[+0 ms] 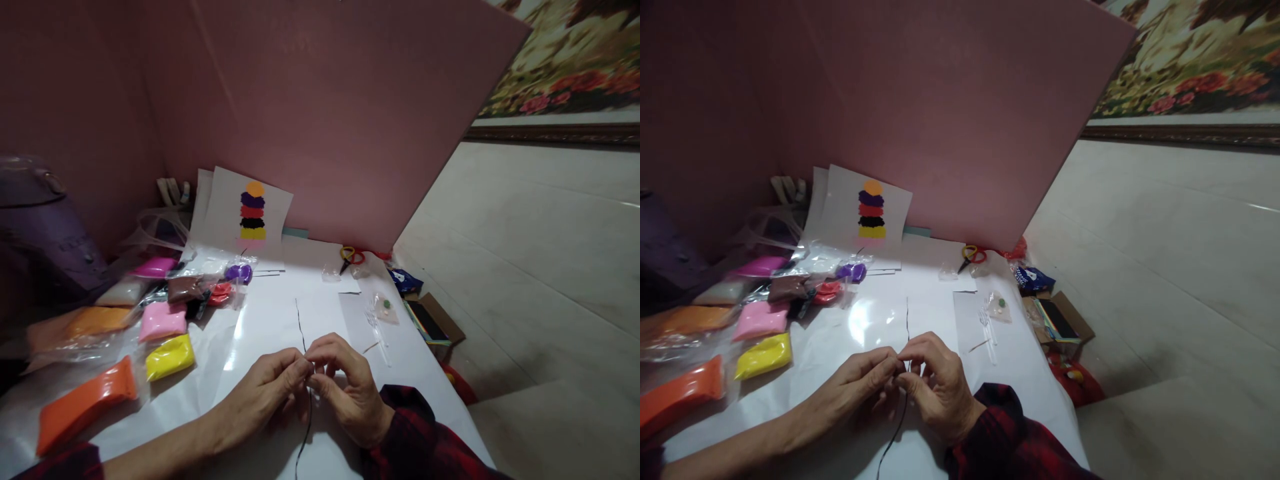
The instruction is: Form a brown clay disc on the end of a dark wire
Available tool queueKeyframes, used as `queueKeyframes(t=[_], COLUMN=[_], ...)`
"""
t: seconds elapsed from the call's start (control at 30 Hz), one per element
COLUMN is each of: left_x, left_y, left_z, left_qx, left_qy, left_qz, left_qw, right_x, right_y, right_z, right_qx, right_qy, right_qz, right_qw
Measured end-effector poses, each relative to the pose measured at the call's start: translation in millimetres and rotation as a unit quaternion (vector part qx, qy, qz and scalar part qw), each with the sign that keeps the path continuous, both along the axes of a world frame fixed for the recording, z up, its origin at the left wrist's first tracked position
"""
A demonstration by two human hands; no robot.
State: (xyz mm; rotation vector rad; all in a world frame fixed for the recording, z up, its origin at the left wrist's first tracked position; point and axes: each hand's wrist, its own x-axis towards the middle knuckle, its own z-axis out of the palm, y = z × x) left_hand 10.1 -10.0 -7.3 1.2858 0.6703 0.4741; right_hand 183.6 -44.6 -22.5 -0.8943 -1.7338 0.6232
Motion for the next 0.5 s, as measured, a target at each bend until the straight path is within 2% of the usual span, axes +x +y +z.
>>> queueKeyframes(t=[0.27,0.5], left_x=[-0.4,0.2], left_y=[0.4,-0.5], left_z=[0.7,-0.2], left_qx=[0.037,0.016], left_qy=[0.008,0.002], left_qz=[-0.011,-0.002], left_qw=[0.999,1.0], right_x=[0.1,0.3], right_y=[-0.2,0.4], right_z=[0.9,-0.3], right_qx=[-0.002,0.002], right_qy=[-0.001,-0.004], right_qz=[0.003,-0.003], right_qw=[1.0,1.0])
